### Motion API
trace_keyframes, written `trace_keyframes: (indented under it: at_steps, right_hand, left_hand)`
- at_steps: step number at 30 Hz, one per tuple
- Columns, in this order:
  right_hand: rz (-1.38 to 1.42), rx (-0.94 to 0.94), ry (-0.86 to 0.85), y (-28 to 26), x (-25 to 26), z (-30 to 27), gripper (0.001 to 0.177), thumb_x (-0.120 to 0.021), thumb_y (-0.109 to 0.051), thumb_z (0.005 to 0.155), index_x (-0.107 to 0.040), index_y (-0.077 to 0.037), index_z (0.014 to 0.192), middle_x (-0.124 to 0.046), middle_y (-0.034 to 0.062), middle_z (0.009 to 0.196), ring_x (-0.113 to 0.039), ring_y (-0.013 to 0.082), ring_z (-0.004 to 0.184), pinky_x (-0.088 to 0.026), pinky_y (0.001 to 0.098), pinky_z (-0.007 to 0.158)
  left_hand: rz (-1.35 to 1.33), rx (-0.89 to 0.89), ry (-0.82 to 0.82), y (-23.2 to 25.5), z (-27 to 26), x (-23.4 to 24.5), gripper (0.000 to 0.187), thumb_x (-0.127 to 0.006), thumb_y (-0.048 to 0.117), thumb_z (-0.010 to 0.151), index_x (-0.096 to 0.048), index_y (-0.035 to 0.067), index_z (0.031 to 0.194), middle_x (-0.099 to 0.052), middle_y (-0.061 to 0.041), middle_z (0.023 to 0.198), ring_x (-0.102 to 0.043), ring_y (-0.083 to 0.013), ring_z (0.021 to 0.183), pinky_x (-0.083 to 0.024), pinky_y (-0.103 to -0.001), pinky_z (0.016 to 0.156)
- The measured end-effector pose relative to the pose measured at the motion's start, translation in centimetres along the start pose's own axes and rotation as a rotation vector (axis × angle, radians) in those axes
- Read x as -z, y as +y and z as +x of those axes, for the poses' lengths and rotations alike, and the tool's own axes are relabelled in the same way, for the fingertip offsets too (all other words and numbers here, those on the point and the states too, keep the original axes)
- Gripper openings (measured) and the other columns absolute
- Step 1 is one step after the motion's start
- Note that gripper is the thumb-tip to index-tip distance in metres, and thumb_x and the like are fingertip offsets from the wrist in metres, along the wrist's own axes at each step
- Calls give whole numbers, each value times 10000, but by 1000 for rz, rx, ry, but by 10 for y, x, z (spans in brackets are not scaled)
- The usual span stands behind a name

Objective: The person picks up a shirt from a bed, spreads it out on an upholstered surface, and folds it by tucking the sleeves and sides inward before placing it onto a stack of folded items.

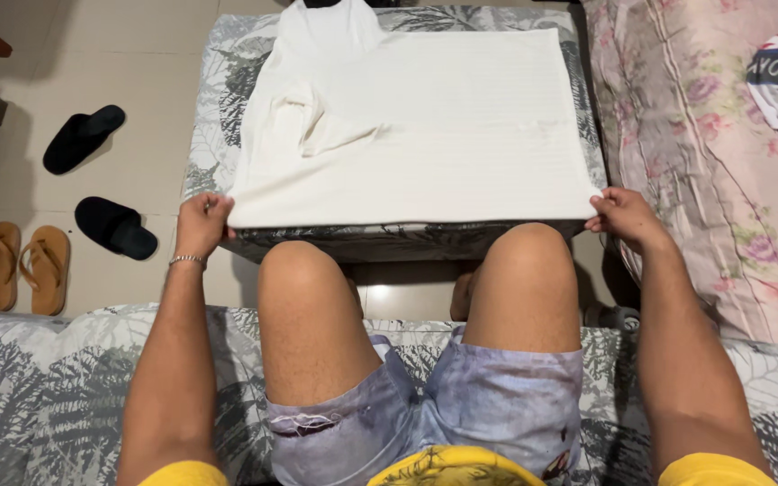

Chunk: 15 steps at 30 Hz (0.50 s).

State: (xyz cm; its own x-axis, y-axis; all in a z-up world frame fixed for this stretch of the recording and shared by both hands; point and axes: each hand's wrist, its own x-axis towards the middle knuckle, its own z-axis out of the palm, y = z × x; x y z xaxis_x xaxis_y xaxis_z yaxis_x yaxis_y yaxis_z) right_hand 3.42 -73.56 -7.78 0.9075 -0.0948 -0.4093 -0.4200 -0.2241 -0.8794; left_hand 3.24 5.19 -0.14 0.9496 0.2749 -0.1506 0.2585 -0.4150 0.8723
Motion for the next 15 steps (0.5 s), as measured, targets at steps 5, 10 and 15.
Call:
trace_keyframes:
  at_steps: [5, 10, 15]
  right_hand:
    - [-230, -54, 11, 6, 11, 7, 263, -669, -256, 1015, -651, 3, 970, -677, 111, 793, -655, 198, 655, -497, 323, 581]
    - [-610, 59, 221, -8, 24, 34, 300, -735, -270, 971, -727, 18, 885, -728, 148, 781, -676, 243, 700, -523, 369, 674]
    - [-586, 677, 488, -61, -15, 44, 171, -695, -126, 971, -697, -7, 1094, -706, 180, 995, -693, 320, 894, -546, 404, 803]
  left_hand:
    - [341, -4, 4, 3, -7, 5, 229, -767, 165, 888, -669, -12, 994, -695, -128, 786, -673, -224, 676, -531, -363, 621]
    - [1065, 253, -170, 66, 10, -10, 382, -794, 105, 774, -716, 37, 1141, -674, -217, 1180, -654, -381, 1112, -549, -477, 887]
    - [1160, -173, -74, 124, 52, -70, 284, -643, 145, 879, -742, 27, 1118, -680, -276, 1171, -674, -434, 1060, -540, -519, 870]
